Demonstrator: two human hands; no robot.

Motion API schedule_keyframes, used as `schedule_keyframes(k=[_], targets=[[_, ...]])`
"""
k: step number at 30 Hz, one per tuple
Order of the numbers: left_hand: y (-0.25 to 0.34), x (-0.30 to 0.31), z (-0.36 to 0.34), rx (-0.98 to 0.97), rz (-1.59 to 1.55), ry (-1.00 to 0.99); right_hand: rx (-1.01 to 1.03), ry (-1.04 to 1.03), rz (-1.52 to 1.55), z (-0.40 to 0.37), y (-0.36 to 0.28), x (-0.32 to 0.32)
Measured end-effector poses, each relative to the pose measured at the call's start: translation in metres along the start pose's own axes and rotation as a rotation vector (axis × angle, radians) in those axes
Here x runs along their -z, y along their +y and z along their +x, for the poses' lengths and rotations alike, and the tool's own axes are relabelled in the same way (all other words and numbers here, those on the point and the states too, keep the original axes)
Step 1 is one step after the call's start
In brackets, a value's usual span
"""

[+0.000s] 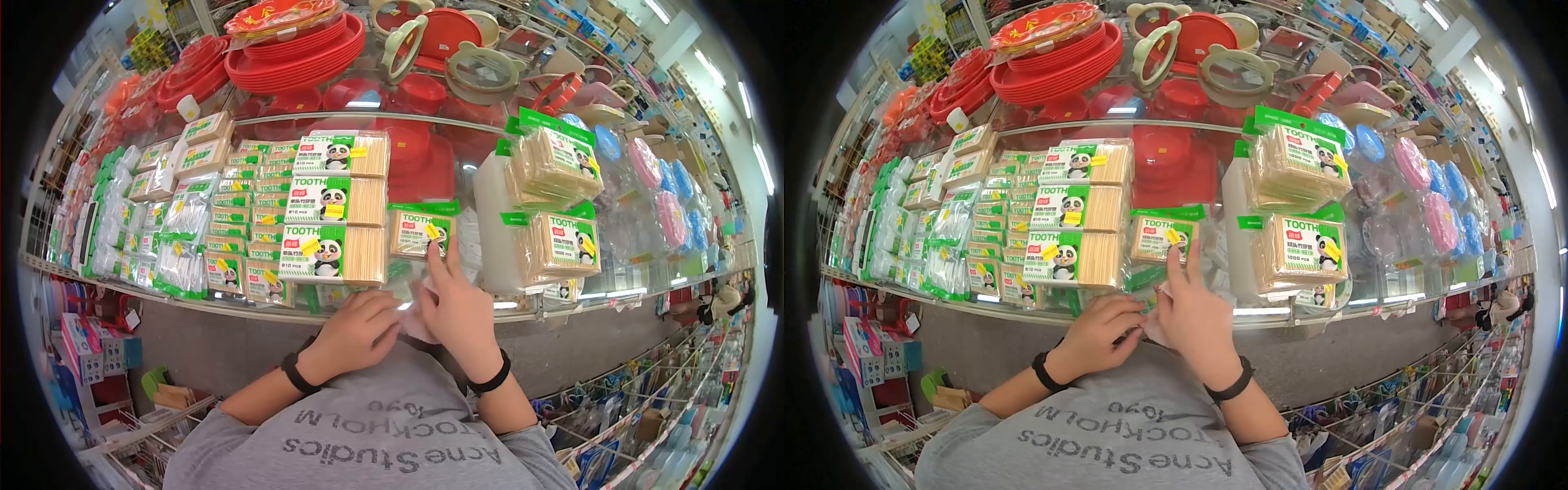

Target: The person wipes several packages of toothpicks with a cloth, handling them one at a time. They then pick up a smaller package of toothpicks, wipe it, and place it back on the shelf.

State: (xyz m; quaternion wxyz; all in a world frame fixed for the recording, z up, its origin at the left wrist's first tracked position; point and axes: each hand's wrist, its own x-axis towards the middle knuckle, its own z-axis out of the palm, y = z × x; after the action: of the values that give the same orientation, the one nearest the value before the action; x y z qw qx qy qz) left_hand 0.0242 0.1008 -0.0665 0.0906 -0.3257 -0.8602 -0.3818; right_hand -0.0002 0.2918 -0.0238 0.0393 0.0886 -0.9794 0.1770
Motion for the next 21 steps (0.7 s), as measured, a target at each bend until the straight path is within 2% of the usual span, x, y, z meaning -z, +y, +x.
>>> schedule_keyframes(k=[14, 17, 21], targets=[[-0.001, -0.001, -0.002, -0.016, -0.035, 0.017, -0.107, -0.030, 0.095, -0.011, 0.004, 0.029], [-0.002, -0.001, -0.002, -0.025, -0.033, 0.016, -0.016, 0.020, 0.046, -0.015, 0.014, 0.020], [-0.002, -0.001, -0.002, -0.012, -0.049, 0.007, -0.044, 0.029, 0.076, -0.019, 0.009, 0.022]])
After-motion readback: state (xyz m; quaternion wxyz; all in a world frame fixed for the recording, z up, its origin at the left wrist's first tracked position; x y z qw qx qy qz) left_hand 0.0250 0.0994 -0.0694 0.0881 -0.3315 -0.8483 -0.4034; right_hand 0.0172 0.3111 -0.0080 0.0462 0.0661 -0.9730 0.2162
